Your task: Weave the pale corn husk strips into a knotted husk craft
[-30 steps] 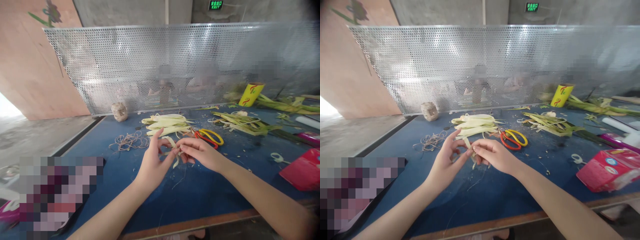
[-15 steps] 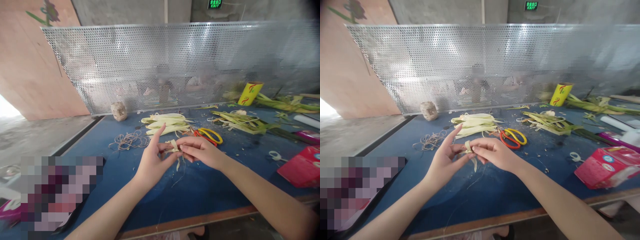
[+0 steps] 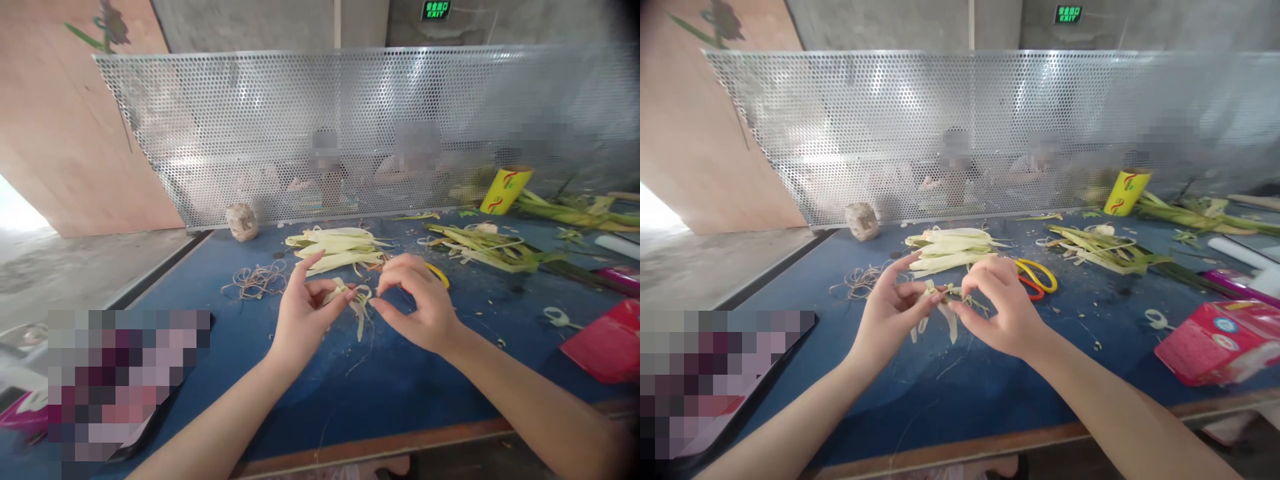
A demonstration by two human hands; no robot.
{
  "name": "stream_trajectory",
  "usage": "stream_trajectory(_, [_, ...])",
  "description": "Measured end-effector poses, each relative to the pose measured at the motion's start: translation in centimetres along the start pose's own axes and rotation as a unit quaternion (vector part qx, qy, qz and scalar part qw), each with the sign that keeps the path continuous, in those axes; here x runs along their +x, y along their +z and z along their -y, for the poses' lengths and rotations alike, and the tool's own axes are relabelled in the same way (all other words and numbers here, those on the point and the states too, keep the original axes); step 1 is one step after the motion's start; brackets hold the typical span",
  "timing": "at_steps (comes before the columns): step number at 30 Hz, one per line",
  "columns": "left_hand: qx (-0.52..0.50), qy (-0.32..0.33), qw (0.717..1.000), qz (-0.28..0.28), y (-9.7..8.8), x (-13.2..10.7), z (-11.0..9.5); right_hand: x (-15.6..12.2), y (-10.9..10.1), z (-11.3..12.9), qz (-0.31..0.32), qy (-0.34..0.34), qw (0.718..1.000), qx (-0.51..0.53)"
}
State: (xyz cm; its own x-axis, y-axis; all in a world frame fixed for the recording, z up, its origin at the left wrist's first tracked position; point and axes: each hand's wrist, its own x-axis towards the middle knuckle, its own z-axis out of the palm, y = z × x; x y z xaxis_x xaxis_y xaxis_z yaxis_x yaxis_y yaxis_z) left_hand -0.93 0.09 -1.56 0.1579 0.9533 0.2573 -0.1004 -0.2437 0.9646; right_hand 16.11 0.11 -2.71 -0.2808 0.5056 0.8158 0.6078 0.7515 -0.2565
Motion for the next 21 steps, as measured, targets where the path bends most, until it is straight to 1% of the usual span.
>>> stream_trajectory(2, [-0.008,0.002,1.0,-0.013,0.0,0.1,0.1,0.0,0.0,0.2,0.037,-0.02,0.999,-0.017])
stream_trajectory(3, [-0.011,0.001,1.0,-0.015,-0.1,0.2,0.1,0.0,0.1,0.3,0.065,-0.015,0.998,-0.018])
stream_trajectory(6, [-0.009,-0.011,1.0,-0.018,-0.1,0.3,0.3,-0.1,0.5,0.3,0.12,0.033,0.992,-0.003])
stream_trajectory(8, [-0.007,-0.016,1.0,-0.014,-0.1,0.3,0.4,-0.1,0.6,0.3,0.131,0.054,0.99,0.005])
stream_trajectory(11, [-0.009,-0.016,1.0,-0.01,-0.1,0.3,0.5,-0.2,0.7,0.2,0.14,0.066,0.988,-0.006])
stream_trajectory(17, [-0.005,-0.018,1.0,-0.021,-0.1,0.3,0.6,-0.5,1.0,0.2,0.192,0.091,0.977,-0.019])
stream_trajectory(21, [0.011,-0.021,0.999,-0.023,-0.1,0.2,0.5,-0.7,1.2,0.2,0.187,0.133,0.973,-0.026])
